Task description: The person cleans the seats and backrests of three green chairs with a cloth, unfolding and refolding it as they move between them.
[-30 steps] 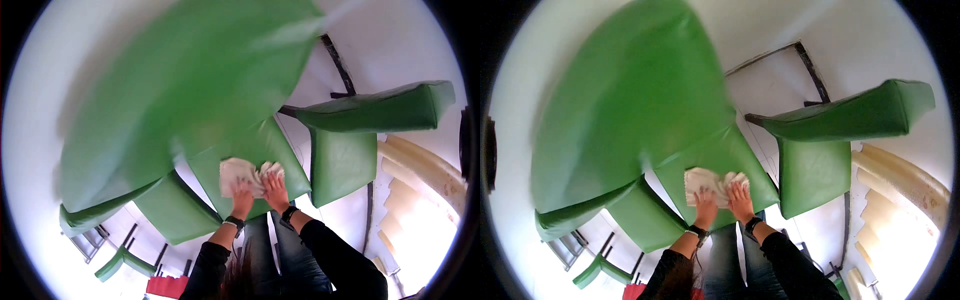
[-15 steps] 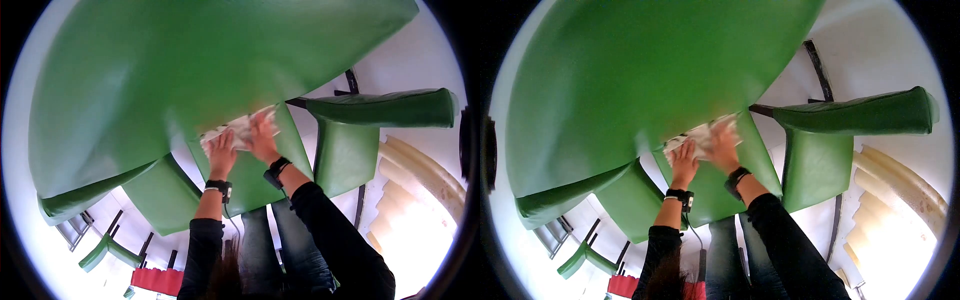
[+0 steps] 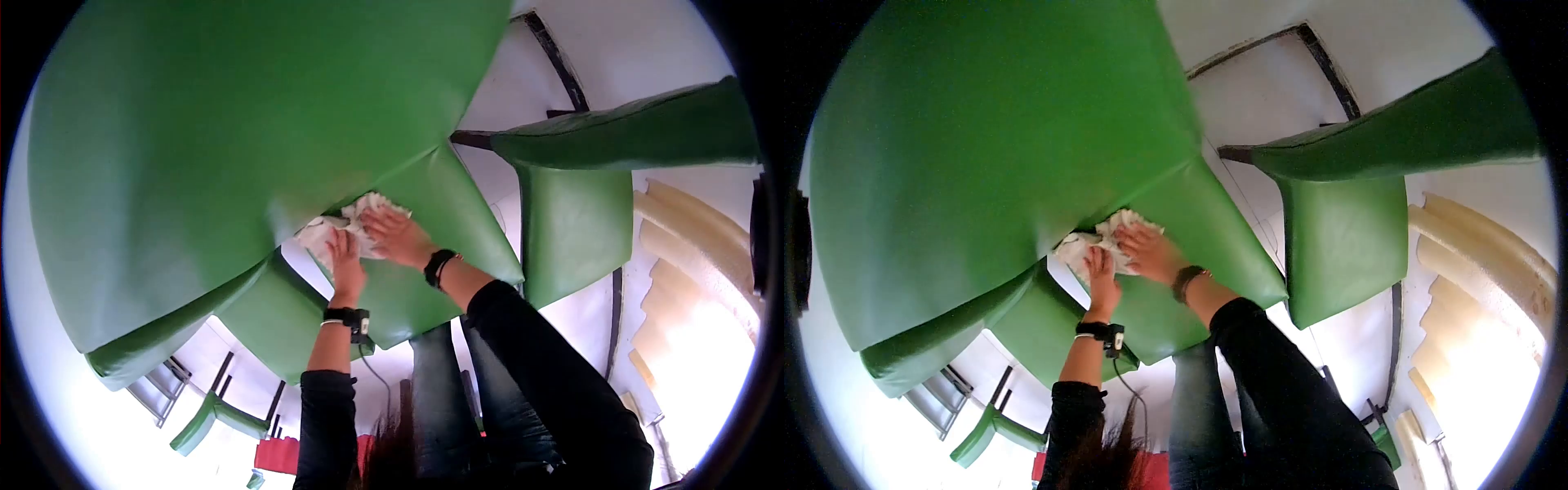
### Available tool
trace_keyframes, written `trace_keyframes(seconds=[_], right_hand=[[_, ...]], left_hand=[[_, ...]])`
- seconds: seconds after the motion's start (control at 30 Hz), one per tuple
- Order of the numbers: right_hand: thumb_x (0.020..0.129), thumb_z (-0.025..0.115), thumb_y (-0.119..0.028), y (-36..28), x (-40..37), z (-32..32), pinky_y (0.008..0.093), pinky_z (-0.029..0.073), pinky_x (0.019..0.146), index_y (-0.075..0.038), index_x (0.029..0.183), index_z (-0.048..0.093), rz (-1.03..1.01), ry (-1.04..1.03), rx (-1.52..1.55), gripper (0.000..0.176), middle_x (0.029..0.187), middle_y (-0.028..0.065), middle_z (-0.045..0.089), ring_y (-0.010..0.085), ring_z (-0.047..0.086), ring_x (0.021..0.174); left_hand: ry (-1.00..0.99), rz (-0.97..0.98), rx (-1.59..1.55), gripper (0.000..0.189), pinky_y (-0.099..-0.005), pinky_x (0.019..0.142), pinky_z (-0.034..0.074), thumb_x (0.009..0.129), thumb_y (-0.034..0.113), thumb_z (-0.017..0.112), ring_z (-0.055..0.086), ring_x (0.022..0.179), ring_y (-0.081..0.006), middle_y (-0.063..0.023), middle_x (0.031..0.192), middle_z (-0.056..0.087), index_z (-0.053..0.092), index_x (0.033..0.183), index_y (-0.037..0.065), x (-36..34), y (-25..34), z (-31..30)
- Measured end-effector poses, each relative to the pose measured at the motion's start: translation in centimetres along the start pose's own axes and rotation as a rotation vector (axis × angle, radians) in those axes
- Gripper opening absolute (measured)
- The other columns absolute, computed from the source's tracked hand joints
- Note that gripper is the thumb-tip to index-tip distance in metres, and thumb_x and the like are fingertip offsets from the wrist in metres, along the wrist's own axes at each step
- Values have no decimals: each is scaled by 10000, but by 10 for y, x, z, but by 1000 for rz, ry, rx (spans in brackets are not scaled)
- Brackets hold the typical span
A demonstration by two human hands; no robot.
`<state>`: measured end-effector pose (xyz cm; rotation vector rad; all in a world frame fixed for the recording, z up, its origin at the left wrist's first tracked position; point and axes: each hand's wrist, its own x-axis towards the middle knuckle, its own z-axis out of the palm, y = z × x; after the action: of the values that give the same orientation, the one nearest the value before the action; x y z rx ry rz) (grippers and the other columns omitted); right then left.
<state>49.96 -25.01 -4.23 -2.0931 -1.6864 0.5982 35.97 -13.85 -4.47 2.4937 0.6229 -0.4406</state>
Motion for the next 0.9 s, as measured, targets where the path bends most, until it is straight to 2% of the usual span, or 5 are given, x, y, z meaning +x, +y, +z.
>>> trace_keyframes(seconds=[0.3, 0.53, 0.63, 0.77, 0.9], right_hand=[[796, 452, -370, 85, -53, -57, 376, 159, 1029, -33, 1249, 342, 432, 114, -43, 575, 1325, 122, 298, 226, 218, 1259], [762, 499, -337, 2, -184, -31, 409, 147, 1031, -19, 1155, 439, 282, -416, -144, 509, 1308, 142, 311, 262, 209, 1259], [736, 516, -324, -20, -221, -13, 412, 147, 1033, -40, 1154, 448, 239, -273, -45, 510, 1301, 137, 323, 259, 214, 1257], [721, 529, -309, -15, -198, -12, 413, 147, 1033, -61, 1168, 442, 262, -226, -27, 519, 1301, 133, 323, 257, 227, 1250], [737, 522, -261, 17, -112, -29, 415, 151, 1029, -57, 1214, 396, 329, -162, -98, 534, 1317, 131, 295, 270, 227, 1245]], left_hand=[[30, 166, 72, 665, -519, 1005, 91, 652, -73, 446, 85, 1288, -323, -142, 1392, 125, 256, 1284, 10, 79, 108, 7], [-372, 388, 150, 510, -488, 1000, 150, 781, 113, 390, 173, 1280, -231, -62, 1384, 201, 304, 1285, 108, -75, 110, 67], [-309, 492, 185, 488, -470, 1001, 169, 778, 126, 399, 228, 1258, -213, -60, 1340, 285, 344, 1263, 118, -124, 109, 81], [-336, 558, 248, 473, -462, 1007, 174, 764, 124, 420, 270, 1235, -204, -53, 1288, 357, 386, 1235, 123, -111, 96, 77], [-223, 409, 200, 502, -466, 1016, 161, 738, 97, 448, 261, 1240, -219, -53, 1273, 376, 387, 1235, 133, -37, 64, 48]])
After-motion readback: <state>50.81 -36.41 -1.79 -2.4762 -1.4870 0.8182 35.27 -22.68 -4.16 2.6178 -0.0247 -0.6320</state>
